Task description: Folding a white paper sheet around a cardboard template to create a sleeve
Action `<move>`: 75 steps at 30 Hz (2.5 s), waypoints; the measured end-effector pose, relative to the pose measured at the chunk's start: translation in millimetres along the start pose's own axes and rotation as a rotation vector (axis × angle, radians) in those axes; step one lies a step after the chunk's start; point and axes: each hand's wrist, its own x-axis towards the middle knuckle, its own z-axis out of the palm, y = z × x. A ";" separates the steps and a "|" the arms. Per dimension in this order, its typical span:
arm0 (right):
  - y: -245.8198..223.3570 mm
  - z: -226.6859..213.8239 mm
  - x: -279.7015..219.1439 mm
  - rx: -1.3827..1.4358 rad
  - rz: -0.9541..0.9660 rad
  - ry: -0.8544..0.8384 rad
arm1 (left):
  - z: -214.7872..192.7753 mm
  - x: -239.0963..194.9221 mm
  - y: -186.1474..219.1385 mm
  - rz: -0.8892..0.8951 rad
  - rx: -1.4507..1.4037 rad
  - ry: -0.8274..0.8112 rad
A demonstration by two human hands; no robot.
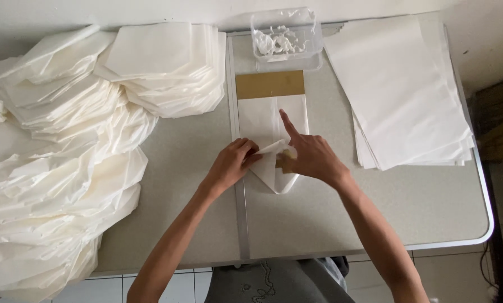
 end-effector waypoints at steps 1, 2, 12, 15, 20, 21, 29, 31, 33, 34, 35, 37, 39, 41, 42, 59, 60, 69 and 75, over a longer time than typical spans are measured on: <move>-1.1 -11.6 -4.9 -0.002 -0.002 0.000 | 0.2 -0.1 0.4 0.000 0.000 0.003; -2.2 -23.1 -9.7 0.101 -0.011 -0.087 | 0.6 -0.2 0.6 -0.002 0.006 0.010; 90.2 22.2 -0.4 0.533 -0.208 0.094 | 0.7 11.7 11.8 -0.026 0.047 -0.031; 79.6 23.0 -4.3 0.531 -0.262 0.230 | 3.2 19.4 20.9 0.043 -0.091 0.074; 87.4 30.9 -6.2 0.534 -0.302 0.311 | 28.6 33.2 14.1 0.083 -0.136 0.169; 86.9 30.2 -6.2 0.529 -0.317 0.339 | 33.4 35.8 9.3 0.086 -0.137 0.199; 100.5 14.5 -20.3 0.443 -0.313 0.333 | 35.2 31.9 6.4 0.086 -0.141 0.212; 97.4 10.5 -19.1 0.425 -0.337 0.341 | 35.9 35.1 3.7 0.087 -0.148 0.215; 86.5 6.0 -22.2 0.413 -0.338 0.319 | 37.1 34.3 1.8 0.086 -0.153 0.221; 87.3 11.7 -22.0 0.414 -0.335 0.316 | 35.8 32.5 2.9 0.083 -0.156 0.220; 88.8 15.8 -20.5 0.412 -0.352 0.330 | 33.8 33.2 3.8 0.093 -0.156 0.221; 90.4 20.0 -17.7 0.407 -0.366 0.345 | 26.9 33.8 9.3 0.102 -0.160 0.222; 90.2 22.3 -16.3 0.321 -0.386 0.390 | 18.0 31.3 18.2 0.080 -0.288 0.196; 87.7 21.0 -18.4 0.248 -0.410 0.401 | 19.2 29.1 18.0 0.117 -0.286 0.178; 86.4 20.1 -19.0 0.176 -0.436 0.415 | 19.4 28.5 17.8 0.156 -0.280 0.160; 71.2 7.8 -34.1 0.249 -0.323 0.346 | 28.5 28.9 10.0 0.169 -0.227 0.087; 63.9 9.1 -32.7 0.154 -0.354 0.344 | 29.7 29.4 8.9 0.169 -0.206 0.089; 55.6 19.2 -43.1 -0.116 -0.242 0.352 | 28.8 28.9 12.1 0.166 -0.186 0.080; 69.4 29.0 -38.1 0.057 -0.357 0.418 | 24.0 27.8 22.3 0.147 -0.217 0.082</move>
